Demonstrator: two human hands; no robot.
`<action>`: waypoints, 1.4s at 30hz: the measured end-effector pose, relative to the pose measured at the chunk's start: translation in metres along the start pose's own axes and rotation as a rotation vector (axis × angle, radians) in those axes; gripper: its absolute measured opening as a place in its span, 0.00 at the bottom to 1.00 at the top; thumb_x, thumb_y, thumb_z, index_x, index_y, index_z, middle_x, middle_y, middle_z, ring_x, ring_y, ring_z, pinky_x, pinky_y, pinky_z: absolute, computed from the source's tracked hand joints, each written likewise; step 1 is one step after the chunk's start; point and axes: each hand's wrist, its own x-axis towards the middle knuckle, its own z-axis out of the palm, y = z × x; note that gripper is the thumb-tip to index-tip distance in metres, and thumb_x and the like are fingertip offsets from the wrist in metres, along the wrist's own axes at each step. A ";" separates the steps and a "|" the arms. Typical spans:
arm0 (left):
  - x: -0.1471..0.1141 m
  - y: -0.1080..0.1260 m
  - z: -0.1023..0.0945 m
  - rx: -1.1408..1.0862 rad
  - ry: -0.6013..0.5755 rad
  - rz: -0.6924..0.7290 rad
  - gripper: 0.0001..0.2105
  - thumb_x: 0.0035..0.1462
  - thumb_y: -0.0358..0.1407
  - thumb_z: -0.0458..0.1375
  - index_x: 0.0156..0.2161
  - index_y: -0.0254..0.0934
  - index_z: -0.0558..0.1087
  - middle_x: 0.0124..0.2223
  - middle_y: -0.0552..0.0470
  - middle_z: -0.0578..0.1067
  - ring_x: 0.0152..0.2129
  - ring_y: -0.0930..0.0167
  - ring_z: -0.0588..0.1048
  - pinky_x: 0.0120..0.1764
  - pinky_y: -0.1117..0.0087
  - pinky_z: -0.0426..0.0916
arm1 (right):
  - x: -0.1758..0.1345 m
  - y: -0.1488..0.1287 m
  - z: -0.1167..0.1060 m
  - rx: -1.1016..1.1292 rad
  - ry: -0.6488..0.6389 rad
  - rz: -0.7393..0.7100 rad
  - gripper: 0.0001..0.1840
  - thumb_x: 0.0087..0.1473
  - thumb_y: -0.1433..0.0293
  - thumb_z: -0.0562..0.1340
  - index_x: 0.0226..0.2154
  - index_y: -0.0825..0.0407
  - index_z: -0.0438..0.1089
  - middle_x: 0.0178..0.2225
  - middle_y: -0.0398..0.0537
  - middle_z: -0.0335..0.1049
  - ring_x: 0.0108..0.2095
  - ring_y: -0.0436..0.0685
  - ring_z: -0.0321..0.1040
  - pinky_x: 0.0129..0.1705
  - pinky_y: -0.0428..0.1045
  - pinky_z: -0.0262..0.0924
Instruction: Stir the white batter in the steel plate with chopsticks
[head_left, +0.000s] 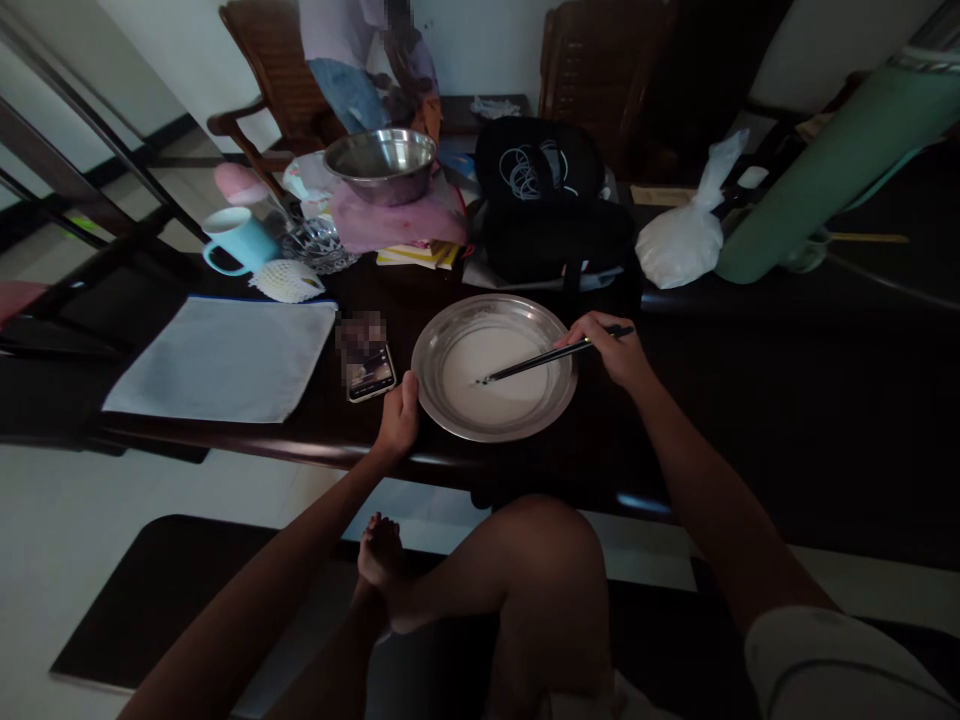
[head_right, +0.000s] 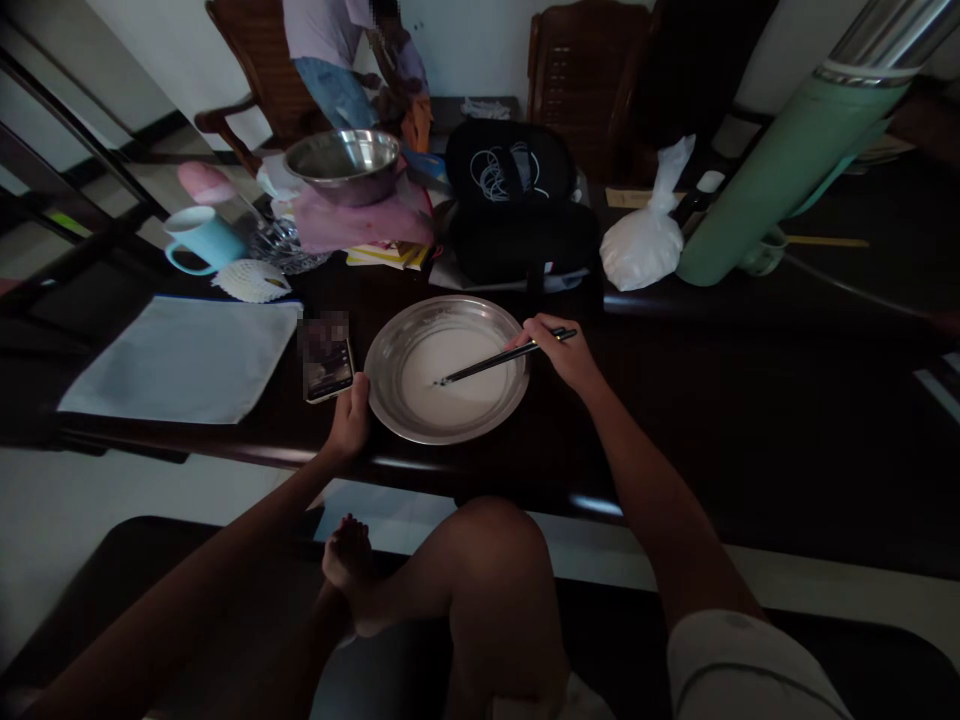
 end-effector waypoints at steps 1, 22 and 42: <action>0.000 0.000 0.000 -0.003 0.000 0.000 0.29 0.61 0.58 0.43 0.22 0.38 0.67 0.21 0.50 0.69 0.27 0.65 0.73 0.37 0.65 0.70 | 0.000 -0.001 0.000 -0.010 0.000 0.004 0.23 0.54 0.48 0.62 0.21 0.48 0.73 0.25 0.45 0.78 0.31 0.57 0.76 0.41 0.54 0.69; 0.000 0.001 0.000 0.015 -0.007 -0.007 0.31 0.60 0.60 0.42 0.21 0.37 0.67 0.22 0.50 0.69 0.24 0.67 0.71 0.32 0.66 0.67 | 0.000 0.000 -0.001 -0.018 0.024 0.008 0.24 0.54 0.48 0.62 0.20 0.48 0.73 0.24 0.45 0.77 0.30 0.57 0.76 0.41 0.54 0.69; 0.000 0.002 0.000 0.008 -0.009 -0.009 0.30 0.61 0.59 0.43 0.22 0.37 0.68 0.21 0.51 0.69 0.24 0.66 0.72 0.32 0.67 0.68 | 0.000 0.001 -0.002 -0.026 0.035 -0.002 0.25 0.55 0.47 0.60 0.20 0.48 0.72 0.24 0.45 0.77 0.30 0.57 0.76 0.40 0.54 0.69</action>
